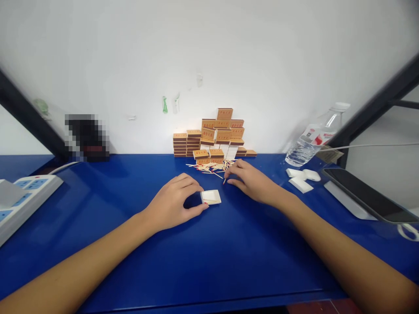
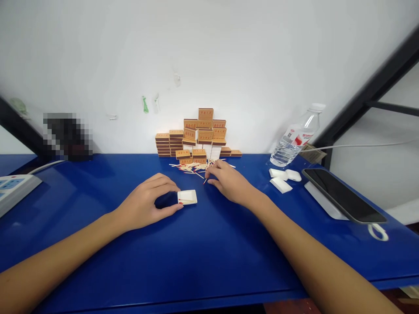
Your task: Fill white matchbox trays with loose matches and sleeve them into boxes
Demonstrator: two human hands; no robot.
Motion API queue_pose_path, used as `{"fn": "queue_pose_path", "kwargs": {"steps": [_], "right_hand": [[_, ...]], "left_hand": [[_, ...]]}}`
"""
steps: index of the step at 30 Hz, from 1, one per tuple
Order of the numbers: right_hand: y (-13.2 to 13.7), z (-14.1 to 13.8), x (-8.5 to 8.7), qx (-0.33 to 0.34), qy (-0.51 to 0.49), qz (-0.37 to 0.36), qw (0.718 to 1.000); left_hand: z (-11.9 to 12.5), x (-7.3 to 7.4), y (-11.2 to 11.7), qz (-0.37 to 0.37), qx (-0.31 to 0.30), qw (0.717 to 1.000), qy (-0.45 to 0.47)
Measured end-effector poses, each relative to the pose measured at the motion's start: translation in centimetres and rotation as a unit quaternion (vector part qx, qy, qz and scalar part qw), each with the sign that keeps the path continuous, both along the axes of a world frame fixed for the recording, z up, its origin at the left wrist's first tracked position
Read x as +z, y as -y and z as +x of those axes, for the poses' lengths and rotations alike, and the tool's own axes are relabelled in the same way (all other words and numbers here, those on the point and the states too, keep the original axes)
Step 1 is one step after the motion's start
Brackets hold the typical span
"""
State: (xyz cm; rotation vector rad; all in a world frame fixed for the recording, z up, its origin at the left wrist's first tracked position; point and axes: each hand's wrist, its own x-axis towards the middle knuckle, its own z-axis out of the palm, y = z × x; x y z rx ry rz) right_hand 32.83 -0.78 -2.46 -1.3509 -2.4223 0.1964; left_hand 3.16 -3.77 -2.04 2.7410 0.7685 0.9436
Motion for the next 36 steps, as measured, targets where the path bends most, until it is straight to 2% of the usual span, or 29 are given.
{"fn": "queue_pose_path", "kwargs": {"steps": [5, 9, 14, 16, 21, 24, 28, 31, 33, 36], "right_hand": [[0.6, -0.2, 0.6, -0.01, 0.015, -0.041, 0.999], [2.9, -2.6, 1.8, 0.036, -0.058, -0.002, 0.998], [4.9, -4.8, 2.2, 0.061, -0.052, 0.003, 0.997], [4.2, -4.4, 1.8, 0.03, -0.06, 0.016, 0.998], [0.7, -3.2, -0.1, -0.105, -0.081, 0.021, 0.991], [-0.5, -3.4, -0.8, -0.127, -0.066, -0.006, 0.99], [0.3, -3.2, 0.0, -0.101, -0.055, -0.013, 0.993], [2.0, -3.2, 1.3, -0.03, -0.094, -0.013, 0.995], [3.2, -3.6, 1.8, 0.028, -0.106, -0.038, 0.993], [3.8, -4.1, 2.1, 0.063, -0.096, -0.068, 0.991]], "left_hand": [[-0.1, -0.1, -0.1, 0.005, 0.004, 1.0, -0.003], [-0.1, -0.2, -0.2, 0.002, 0.002, 1.0, -0.003], [0.0, -0.1, -0.1, 0.001, 0.002, 1.0, -0.003], [0.0, -0.1, 0.0, 0.0, -0.001, 1.0, -0.001], [0.3, -0.1, 0.4, -0.011, -0.015, 1.0, -0.003], [0.5, -0.1, 0.5, -0.01, -0.022, 1.0, -0.006], [0.3, -0.2, 0.1, -0.003, -0.003, 1.0, -0.004], [0.0, -0.3, -0.3, -0.006, 0.018, 1.0, -0.001], [-0.2, -0.4, -0.5, -0.015, 0.023, 1.0, 0.001], [-0.1, -0.4, -0.3, -0.025, 0.016, 1.0, 0.001]]}}
